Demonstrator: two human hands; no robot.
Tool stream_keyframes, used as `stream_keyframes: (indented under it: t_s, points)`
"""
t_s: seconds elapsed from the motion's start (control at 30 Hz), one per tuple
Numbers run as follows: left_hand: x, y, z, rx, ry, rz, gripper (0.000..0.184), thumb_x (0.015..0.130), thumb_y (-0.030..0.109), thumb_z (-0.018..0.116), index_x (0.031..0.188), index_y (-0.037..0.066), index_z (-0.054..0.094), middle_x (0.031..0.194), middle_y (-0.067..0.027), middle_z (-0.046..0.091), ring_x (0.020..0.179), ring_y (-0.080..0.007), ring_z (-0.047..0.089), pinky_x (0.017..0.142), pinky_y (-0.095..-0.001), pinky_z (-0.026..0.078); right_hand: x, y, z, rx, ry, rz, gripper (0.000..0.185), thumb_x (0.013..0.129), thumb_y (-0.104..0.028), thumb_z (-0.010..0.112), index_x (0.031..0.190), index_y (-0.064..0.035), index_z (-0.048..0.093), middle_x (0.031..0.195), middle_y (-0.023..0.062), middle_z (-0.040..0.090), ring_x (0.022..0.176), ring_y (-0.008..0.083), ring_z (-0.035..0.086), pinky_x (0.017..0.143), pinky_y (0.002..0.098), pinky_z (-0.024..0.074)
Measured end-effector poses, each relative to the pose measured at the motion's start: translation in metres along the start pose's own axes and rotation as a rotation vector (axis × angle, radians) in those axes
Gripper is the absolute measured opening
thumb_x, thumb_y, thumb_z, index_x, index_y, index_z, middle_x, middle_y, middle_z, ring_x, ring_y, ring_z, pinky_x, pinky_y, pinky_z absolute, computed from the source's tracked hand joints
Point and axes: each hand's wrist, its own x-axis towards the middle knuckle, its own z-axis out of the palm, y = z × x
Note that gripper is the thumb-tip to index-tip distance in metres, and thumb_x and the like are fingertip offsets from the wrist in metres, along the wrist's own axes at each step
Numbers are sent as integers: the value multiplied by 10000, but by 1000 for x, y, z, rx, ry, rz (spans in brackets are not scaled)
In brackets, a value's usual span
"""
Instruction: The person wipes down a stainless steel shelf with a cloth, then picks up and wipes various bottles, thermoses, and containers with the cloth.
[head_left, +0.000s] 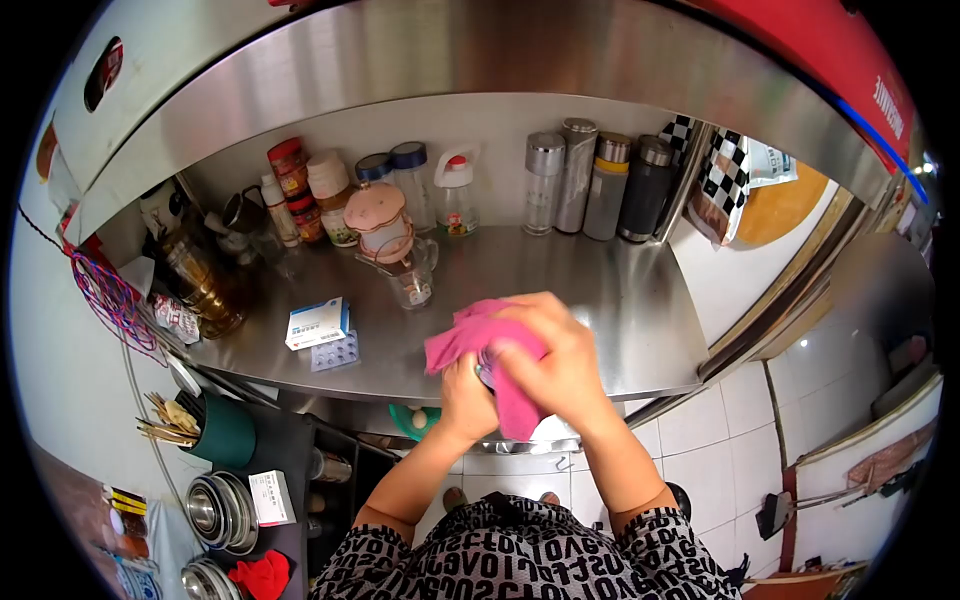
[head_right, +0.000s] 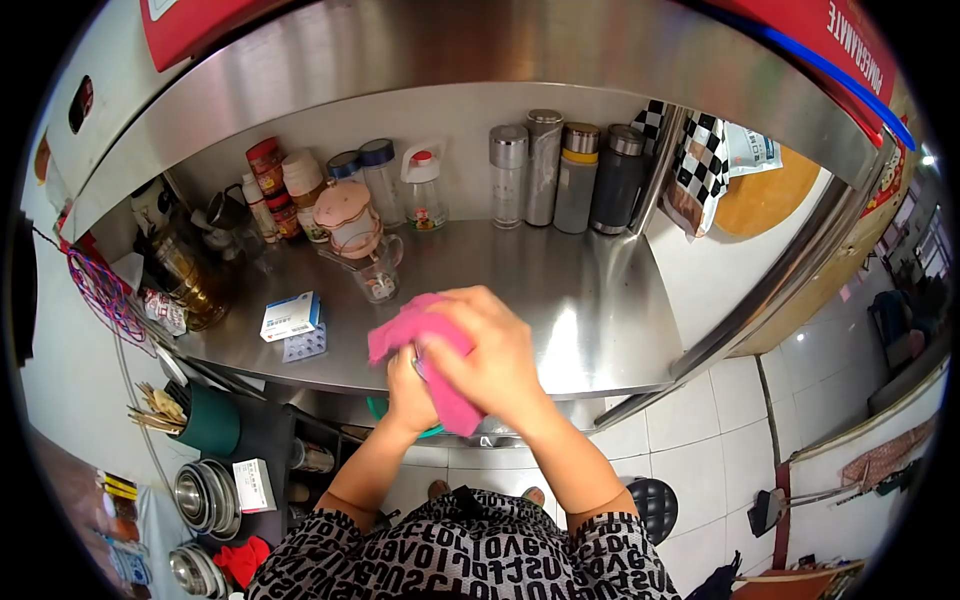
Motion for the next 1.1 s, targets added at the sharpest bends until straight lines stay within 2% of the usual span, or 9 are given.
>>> stream_keyframes:
  t_s: [0.1,0.2,0.3,0.4,0.57,0.7,0.83,1.0,1.1]
  points:
    - [-6,1,1,20,164,-11,833,663,290,860,1345,9,471,1110,-198,668,1031,-337,668,889,-413,523,-5,20,6,506,142,372,344,913,-274,654,1120,2,646,893,104,679,847,189,652,811,336,518]
    - [-7,5,-3,-352,295,28,903,646,237,875,1375,-37,418,1218,-147,585,1102,-215,600,975,-338,474,-44,38,35,404,331,410,365,965,-289,573,1106,42,635,814,81,665,833,145,608,792,337,509]
    - [2,10,-24,-517,430,-47,853,681,212,829,1379,-38,409,1262,-136,547,1133,-215,580,989,-338,464,-92,34,75,202,331,204,419,987,-246,497,1248,76,558,1271,247,570,1196,338,548,1038,400,401]
    - [6,5,-31,-477,495,-124,747,724,210,789,1335,-38,439,1203,-112,568,1075,-183,582,952,-326,469,-105,32,84,36,239,144,472,994,-245,485,1318,97,493,1454,303,379,1340,438,401,1115,434,314]
    - [-7,5,-18,-468,371,-149,671,761,186,791,1304,-21,455,1170,-98,579,1058,-171,576,950,-323,459,-57,1,49,69,177,98,504,1003,-287,491,1343,83,461,1443,320,368,1303,482,420,1097,450,339]
    - [-16,7,-10,-602,222,-192,647,774,184,776,1301,-17,458,1177,-98,584,1067,-173,578,960,-324,452,-32,12,30,215,-27,215,447,1017,-358,453,1266,7,523,1224,242,564,1084,442,566,901,445,454]
    - [-18,-11,-16,-703,360,-227,630,761,185,768,1280,-28,482,1162,-91,598,1054,-171,589,962,-321,454,-53,37,41,226,-128,256,551,1009,-435,422,1379,-27,447,1273,256,553,1170,472,534,990,451,434]
    - [3,-19,-46,-990,348,-265,747,776,396,738,1309,-52,470,1174,-169,614,1007,-275,657,876,-386,553,-98,46,57,200,-122,169,663,967,-404,542,1456,-2,345,1407,225,474,1272,384,510,1048,451,410]
    - [5,-25,-38,-1290,180,-248,871,822,641,636,1353,-21,443,1167,-205,618,997,-325,663,836,-422,576,-108,55,59,901,-168,472,819,904,-438,654,1499,-13,284,1450,160,444,1332,280,457,1100,404,370]
